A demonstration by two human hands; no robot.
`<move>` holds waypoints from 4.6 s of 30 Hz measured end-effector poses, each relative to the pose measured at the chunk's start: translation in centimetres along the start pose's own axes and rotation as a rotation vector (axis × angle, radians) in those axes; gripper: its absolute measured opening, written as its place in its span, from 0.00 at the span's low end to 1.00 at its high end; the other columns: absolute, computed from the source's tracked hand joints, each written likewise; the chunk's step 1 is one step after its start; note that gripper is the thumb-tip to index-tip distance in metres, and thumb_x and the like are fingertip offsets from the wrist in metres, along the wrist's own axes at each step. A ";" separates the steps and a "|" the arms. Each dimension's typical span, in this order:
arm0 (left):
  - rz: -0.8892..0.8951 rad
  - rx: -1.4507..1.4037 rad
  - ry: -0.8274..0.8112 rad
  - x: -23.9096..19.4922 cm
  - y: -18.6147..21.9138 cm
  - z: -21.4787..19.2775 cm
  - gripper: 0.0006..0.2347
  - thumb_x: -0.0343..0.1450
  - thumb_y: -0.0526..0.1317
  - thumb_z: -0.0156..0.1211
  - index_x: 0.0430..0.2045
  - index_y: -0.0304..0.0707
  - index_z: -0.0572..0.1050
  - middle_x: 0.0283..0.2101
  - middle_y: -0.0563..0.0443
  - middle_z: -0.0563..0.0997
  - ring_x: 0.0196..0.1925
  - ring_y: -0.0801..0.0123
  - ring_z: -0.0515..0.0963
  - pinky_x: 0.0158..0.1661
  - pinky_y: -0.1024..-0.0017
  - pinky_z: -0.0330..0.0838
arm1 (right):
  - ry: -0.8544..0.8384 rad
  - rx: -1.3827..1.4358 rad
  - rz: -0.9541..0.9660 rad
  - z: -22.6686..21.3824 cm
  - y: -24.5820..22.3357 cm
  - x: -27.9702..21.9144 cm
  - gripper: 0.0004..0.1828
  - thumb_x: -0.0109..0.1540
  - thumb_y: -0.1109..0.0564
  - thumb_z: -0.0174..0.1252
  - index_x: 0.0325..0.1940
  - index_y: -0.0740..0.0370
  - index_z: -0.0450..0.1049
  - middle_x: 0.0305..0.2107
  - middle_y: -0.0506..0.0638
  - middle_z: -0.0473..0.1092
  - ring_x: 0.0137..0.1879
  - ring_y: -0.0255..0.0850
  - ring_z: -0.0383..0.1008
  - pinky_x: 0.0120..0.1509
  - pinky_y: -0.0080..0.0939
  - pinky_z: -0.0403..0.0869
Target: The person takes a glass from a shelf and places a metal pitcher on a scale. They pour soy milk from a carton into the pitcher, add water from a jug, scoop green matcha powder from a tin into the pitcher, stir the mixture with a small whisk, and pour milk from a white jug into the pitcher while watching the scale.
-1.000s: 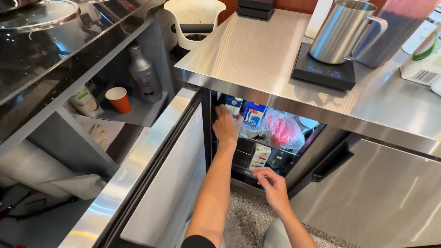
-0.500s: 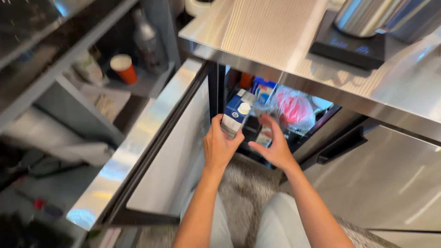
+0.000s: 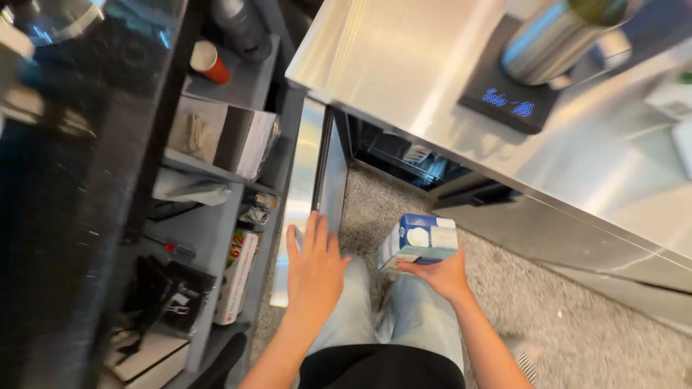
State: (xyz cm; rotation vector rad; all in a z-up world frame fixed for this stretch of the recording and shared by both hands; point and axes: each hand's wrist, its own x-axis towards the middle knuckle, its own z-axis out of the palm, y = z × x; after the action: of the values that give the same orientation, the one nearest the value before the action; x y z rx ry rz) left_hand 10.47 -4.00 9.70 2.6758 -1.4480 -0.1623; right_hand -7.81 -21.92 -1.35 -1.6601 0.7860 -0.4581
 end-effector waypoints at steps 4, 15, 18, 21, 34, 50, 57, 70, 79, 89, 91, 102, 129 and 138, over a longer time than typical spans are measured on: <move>0.193 0.206 -0.024 -0.8 2.2 -1.1 0.27 0.60 0.47 0.65 0.50 0.27 0.74 0.69 0.31 0.62 0.75 0.47 0.50 0.65 0.39 0.44 | 0.243 -0.076 0.037 -2.9 -6.5 -5.4 0.36 0.37 0.59 0.83 0.46 0.63 0.75 0.39 0.49 0.79 0.44 0.37 0.81 0.52 0.40 0.79; 0.432 -0.186 -0.095 3.6 11.2 -1.9 0.34 0.66 0.49 0.61 0.68 0.38 0.59 0.74 0.39 0.51 0.77 0.43 0.44 0.68 0.35 0.38 | 0.471 0.012 0.176 -11.1 -18.2 -12.4 0.41 0.40 0.61 0.81 0.53 0.66 0.68 0.43 0.53 0.78 0.47 0.39 0.81 0.52 0.41 0.80; 0.415 0.228 -0.250 5.0 13.7 -3.0 0.41 0.65 0.43 0.61 0.75 0.45 0.47 0.78 0.43 0.42 0.78 0.45 0.39 0.68 0.39 0.37 | 0.475 0.035 0.171 -12.9 -19.7 -12.8 0.39 0.42 0.60 0.80 0.54 0.65 0.68 0.43 0.53 0.78 0.48 0.40 0.82 0.54 0.41 0.80; 0.374 0.205 -0.341 6.1 15.7 -4.4 0.39 0.62 0.44 0.63 0.73 0.43 0.55 0.77 0.42 0.50 0.76 0.40 0.51 0.66 0.40 0.51 | 0.437 0.061 0.039 -14.5 -21.1 -11.6 0.40 0.45 0.58 0.80 0.55 0.65 0.66 0.44 0.53 0.78 0.49 0.40 0.81 0.53 0.41 0.80; 0.800 -0.762 -0.020 9.8 16.1 -30.0 0.23 0.60 0.27 0.62 0.52 0.35 0.77 0.55 0.39 0.76 0.55 0.48 0.77 0.53 0.59 0.73 | 0.438 0.095 0.029 -15.2 -26.8 -5.6 0.41 0.47 0.59 0.78 0.60 0.62 0.65 0.49 0.54 0.76 0.54 0.37 0.79 0.57 0.41 0.81; 1.378 -0.647 -0.028 26.8 15.8 -31.1 0.11 0.64 0.33 0.59 0.39 0.27 0.74 0.41 0.43 0.74 0.47 0.54 0.78 0.44 0.64 0.75 | 0.880 -0.309 0.103 -13.0 -33.5 3.9 0.37 0.48 0.57 0.79 0.57 0.65 0.70 0.44 0.54 0.77 0.49 0.39 0.79 0.55 0.40 0.78; 1.240 -0.501 -0.091 28.2 18.5 -31.3 0.07 0.71 0.37 0.61 0.28 0.30 0.74 0.36 0.42 0.75 0.42 0.55 0.78 0.41 0.63 0.75 | 0.975 -0.534 0.069 -13.6 -33.4 4.9 0.37 0.48 0.55 0.80 0.56 0.65 0.70 0.43 0.58 0.77 0.48 0.46 0.81 0.54 0.43 0.78; 1.318 -0.598 -0.120 29.8 18.9 -30.9 0.20 0.59 0.27 0.61 0.47 0.34 0.77 0.52 0.45 0.77 0.55 0.53 0.78 0.54 0.61 0.74 | 0.771 -0.430 0.066 -19.0 -32.3 5.3 0.40 0.46 0.51 0.81 0.55 0.66 0.69 0.41 0.56 0.78 0.47 0.44 0.82 0.51 0.41 0.78; 1.233 -0.453 -0.059 30.0 21.8 -30.9 0.11 0.63 0.34 0.64 0.35 0.29 0.75 0.43 0.40 0.78 0.48 0.53 0.79 0.45 0.62 0.75 | 0.662 -0.446 -0.005 -21.3 -31.9 5.9 0.38 0.48 0.52 0.80 0.56 0.67 0.70 0.44 0.56 0.78 0.50 0.42 0.81 0.55 0.41 0.78; 0.647 -0.557 0.266 28.0 23.6 -24.7 0.14 0.71 0.44 0.62 0.17 0.36 0.74 0.20 0.43 0.77 0.21 0.49 0.80 0.23 0.55 0.73 | 0.795 -0.589 -0.115 -19.8 -31.4 7.5 0.37 0.51 0.56 0.81 0.58 0.66 0.70 0.46 0.57 0.77 0.50 0.45 0.81 0.56 0.42 0.79; 0.541 -0.568 0.270 28.4 23.7 -25.7 0.14 0.70 0.45 0.62 0.15 0.36 0.75 0.20 0.40 0.78 0.22 0.47 0.80 0.24 0.53 0.73 | 0.793 -0.572 -0.155 -19.4 -31.4 8.0 0.37 0.52 0.57 0.80 0.60 0.66 0.69 0.47 0.57 0.76 0.51 0.46 0.82 0.56 0.42 0.79; 0.478 -0.582 -0.314 28.7 18.0 -29.6 0.17 0.72 0.49 0.60 0.19 0.34 0.74 0.21 0.41 0.80 0.27 0.45 0.81 0.29 0.52 0.73 | 0.911 -0.511 -0.097 -19.1 -29.3 8.2 0.36 0.52 0.53 0.82 0.54 0.68 0.68 0.43 0.57 0.77 0.49 0.46 0.82 0.54 0.43 0.78; 0.753 -0.778 -0.150 25.4 12.0 -18.1 0.10 0.72 0.42 0.64 0.32 0.31 0.77 0.41 0.44 0.80 0.41 0.56 0.81 0.40 0.65 0.75 | 0.769 -0.525 -0.018 -19.5 -30.0 7.8 0.35 0.53 0.52 0.82 0.53 0.68 0.69 0.44 0.57 0.78 0.51 0.43 0.82 0.56 0.42 0.78; 0.189 -1.174 -0.104 28.4 9.6 -19.6 0.07 0.74 0.38 0.62 0.30 0.31 0.79 0.35 0.52 0.80 0.35 0.72 0.79 0.32 0.74 0.71 | 0.621 -0.783 0.034 -21.2 -34.6 9.5 0.37 0.52 0.46 0.79 0.56 0.64 0.69 0.42 0.58 0.77 0.48 0.51 0.81 0.50 0.46 0.77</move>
State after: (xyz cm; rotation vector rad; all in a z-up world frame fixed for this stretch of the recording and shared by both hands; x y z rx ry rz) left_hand 20.69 -32.42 29.01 1.5791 -1.0704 -0.8326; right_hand -6.83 -40.37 36.00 -2.2421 1.5962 -0.7133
